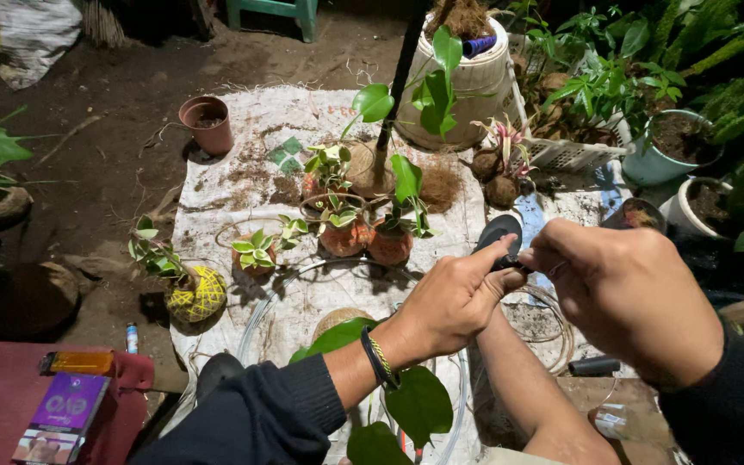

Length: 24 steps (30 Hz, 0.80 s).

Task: The person uses pliers to attach a plant to a vertical black pole by wrapping and securing a thin wire around the stem and pole. They repeatedly tighten and adjust the wire to hold the plant in place.

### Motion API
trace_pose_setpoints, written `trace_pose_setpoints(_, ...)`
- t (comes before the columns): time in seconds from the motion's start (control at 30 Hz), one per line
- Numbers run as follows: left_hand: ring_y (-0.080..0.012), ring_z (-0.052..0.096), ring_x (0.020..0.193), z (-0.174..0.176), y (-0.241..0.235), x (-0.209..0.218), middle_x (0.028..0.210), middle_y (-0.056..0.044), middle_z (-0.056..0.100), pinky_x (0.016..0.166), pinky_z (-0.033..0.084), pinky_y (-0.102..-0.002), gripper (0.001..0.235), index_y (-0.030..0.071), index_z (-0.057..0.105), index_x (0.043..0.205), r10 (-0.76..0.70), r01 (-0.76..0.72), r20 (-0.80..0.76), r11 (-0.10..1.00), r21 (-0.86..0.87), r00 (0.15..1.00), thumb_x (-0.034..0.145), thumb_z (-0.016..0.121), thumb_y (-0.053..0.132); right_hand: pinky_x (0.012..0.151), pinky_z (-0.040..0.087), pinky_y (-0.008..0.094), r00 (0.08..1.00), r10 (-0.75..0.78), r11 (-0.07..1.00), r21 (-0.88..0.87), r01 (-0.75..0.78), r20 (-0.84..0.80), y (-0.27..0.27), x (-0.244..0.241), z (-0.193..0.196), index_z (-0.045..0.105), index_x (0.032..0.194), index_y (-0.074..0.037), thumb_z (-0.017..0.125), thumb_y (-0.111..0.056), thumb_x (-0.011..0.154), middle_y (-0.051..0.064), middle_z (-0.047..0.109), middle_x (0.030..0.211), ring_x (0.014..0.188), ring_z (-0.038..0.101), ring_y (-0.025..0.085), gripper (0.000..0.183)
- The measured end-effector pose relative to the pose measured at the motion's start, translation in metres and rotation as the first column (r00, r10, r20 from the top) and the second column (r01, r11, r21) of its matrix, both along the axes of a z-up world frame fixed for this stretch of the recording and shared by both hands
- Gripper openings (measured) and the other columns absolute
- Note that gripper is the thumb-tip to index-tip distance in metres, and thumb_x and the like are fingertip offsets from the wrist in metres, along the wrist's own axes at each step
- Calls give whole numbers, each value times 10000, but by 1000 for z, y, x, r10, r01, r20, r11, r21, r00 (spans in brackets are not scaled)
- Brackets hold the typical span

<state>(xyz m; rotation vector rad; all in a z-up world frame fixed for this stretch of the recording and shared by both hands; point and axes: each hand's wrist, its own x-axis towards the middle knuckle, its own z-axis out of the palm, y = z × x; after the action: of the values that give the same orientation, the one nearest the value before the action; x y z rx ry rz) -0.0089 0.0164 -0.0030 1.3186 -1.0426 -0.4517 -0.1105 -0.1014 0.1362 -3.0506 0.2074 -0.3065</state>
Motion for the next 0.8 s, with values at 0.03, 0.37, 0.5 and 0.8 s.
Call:
trace_pose_setpoints(0.03, -320, 731, 1091, 1, -1, 1, 1107, -206, 747, 905, 573, -363, 376, 11, 558, 1369, 10, -7, 58, 999, -48, 998, 1038, 541, 190, 525, 507, 428, 997, 66, 997, -49, -64, 50, 1, -2, -1, 643, 847, -61, 706, -85, 806, 134, 694, 732, 628, 668, 350, 78)
trace_pose_setpoints(0.37, -296, 753, 1072, 5, 4, 6, 1127, -187, 747, 908, 559, -355, 457, 18, 523, 1418, -51, 50, -25, 999, -22, 998, 1032, 530, 262, 495, 526, 383, 1000, 14, 990, 144, -15, 11, -4, 7, 4, 673, 877, -70, 699, -117, 842, 118, 686, 682, 550, 678, 285, 64)
trace_pose_setpoints(0.5, -333, 742, 1027, 10, 11, 4, 1111, -198, 735, 898, 553, -380, 432, 25, 540, 1417, -15, 17, 55, 999, -40, 998, 1070, 517, 282, 520, 507, 400, 994, 79, 996, 22, -81, 81, 2, 1, 0, 663, 871, -53, 707, -112, 862, 141, 686, 705, 601, 671, 329, 74)
trace_pose_setpoints(0.8, -379, 738, 937, 12, 11, -5, 1037, -224, 732, 797, 559, -413, 430, 46, 572, 1411, 86, -83, 78, 996, -39, 993, 1061, 534, 293, 505, 510, 384, 993, -98, 980, 169, 108, -67, -7, 5, 1, 695, 922, -62, 739, -158, 886, 149, 682, 687, 564, 661, 308, 111)
